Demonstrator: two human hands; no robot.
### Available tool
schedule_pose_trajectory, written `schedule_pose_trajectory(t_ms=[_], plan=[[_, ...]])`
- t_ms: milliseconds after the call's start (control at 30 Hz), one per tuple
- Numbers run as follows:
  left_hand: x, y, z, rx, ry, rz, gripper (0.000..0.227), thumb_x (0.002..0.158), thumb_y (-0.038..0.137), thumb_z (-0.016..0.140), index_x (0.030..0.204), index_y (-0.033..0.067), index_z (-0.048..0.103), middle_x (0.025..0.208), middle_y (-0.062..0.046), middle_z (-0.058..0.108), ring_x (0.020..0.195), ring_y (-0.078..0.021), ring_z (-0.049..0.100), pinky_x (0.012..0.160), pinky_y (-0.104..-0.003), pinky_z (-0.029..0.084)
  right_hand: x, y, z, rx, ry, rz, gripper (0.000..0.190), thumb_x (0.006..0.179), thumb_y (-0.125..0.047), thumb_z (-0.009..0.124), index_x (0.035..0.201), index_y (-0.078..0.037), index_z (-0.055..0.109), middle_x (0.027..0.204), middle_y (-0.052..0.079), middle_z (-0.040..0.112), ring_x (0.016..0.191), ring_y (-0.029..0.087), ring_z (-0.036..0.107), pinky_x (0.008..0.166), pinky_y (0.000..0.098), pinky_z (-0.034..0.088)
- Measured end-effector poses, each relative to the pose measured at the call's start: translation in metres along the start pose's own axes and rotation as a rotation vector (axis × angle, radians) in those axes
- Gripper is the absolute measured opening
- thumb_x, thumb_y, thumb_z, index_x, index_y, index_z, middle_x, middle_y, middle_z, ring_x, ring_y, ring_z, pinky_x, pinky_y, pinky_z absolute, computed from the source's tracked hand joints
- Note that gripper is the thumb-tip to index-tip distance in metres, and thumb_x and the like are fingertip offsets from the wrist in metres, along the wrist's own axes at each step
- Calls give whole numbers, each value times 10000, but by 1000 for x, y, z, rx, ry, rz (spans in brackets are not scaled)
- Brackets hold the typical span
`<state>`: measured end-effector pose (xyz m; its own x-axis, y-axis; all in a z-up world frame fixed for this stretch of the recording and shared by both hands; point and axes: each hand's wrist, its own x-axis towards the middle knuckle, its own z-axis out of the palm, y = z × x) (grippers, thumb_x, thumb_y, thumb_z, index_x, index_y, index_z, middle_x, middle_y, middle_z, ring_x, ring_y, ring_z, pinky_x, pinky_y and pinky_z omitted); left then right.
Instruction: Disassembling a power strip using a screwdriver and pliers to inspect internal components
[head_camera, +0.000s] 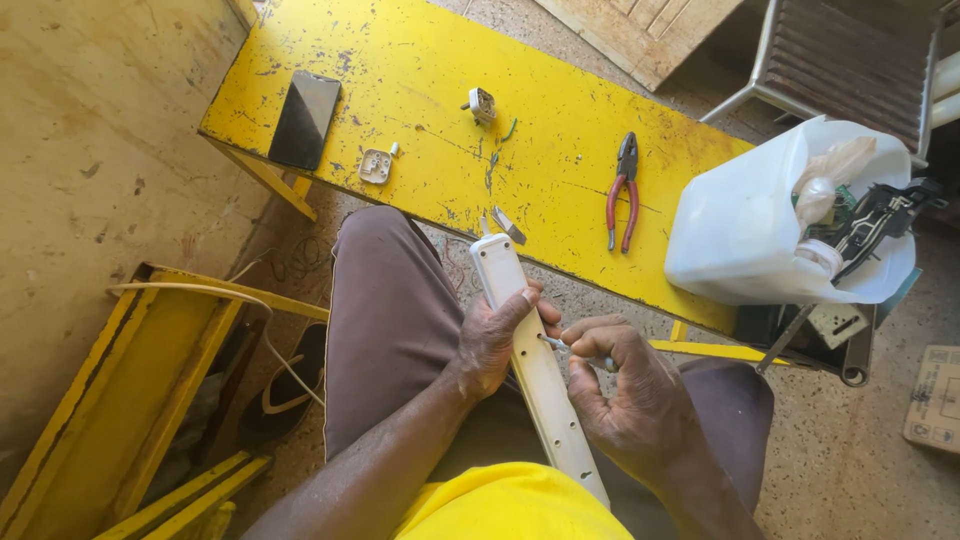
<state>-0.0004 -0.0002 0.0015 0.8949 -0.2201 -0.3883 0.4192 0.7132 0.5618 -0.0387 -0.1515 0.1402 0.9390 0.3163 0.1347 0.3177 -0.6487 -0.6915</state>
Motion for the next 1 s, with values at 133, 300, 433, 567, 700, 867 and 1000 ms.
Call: schedule_pose_trajectory(t_ms=[133, 300, 433, 567, 700, 867, 1000], plan=[[0, 2, 3, 15, 41, -12, 404, 936, 318, 761, 1194, 44, 615, 899, -140, 784, 719, -254, 775, 675, -389, 648, 4, 4, -3, 52, -58, 95, 175, 978, -115, 637, 1128, -141, 551, 1215, 66, 764, 1141, 218, 757, 985, 365, 580], [1, 1, 4, 46, 96, -30, 323, 947, 318, 764, 1091, 54, 645, 839, -126, 790, 672, -217, 754, 644, -374, 653, 12, 8, -7, -125, -136, 55, 113, 984, -147, 682, 1069, -172, 613, 1123, -2, 769, 1074, 229, 767, 875, 402, 581], [0, 0, 0, 47, 67, 1, 359, 938, 326, 767, 1106, 28, 659, 835, -120, 786, 669, -210, 733, 651, -387, 664, 17, 8, -5, -184, -166, 183, 172, 957, -202, 734, 1085, -240, 625, 1031, -50, 776, 924, 222, 755, 749, 407, 550], [-1, -1, -2, 103, 136, -19, 360, 925, 333, 760, 1104, 38, 658, 853, -119, 785, 680, -211, 729, 656, -404, 669, 12, 10, 8, -231, -99, 205, 170, 975, -231, 737, 1073, -212, 599, 968, -10, 735, 836, 246, 732, 667, 421, 560], [-1, -4, -4, 134, 194, -39, 377, 910, 346, 764, 1119, 47, 664, 866, -110, 788, 687, -222, 732, 672, -416, 655, -1, 22, 29, -326, 89, 254, 303, 960, -372, 781, 1077, -161, 598, 921, 37, 753, 834, 367, 731, 650, 531, 533], [-2, -1, -3, 179, 211, -37, 355, 906, 360, 766, 1047, 41, 698, 842, -111, 787, 674, -225, 732, 658, -404, 653, 6, 10, 13, -320, -25, 414, 395, 917, -472, 788, 1124, -196, 595, 998, 33, 769, 851, 330, 744, 708, 524, 547], [-3, -3, -2, 179, 205, -65, 314, 945, 329, 747, 1040, 37, 675, 843, -135, 780, 653, -268, 757, 653, -428, 677, 22, 1, -17, -412, -394, 525, 284, 964, -480, 679, 1203, -327, 656, 1016, -6, 817, 902, 282, 768, 738, 500, 556]])
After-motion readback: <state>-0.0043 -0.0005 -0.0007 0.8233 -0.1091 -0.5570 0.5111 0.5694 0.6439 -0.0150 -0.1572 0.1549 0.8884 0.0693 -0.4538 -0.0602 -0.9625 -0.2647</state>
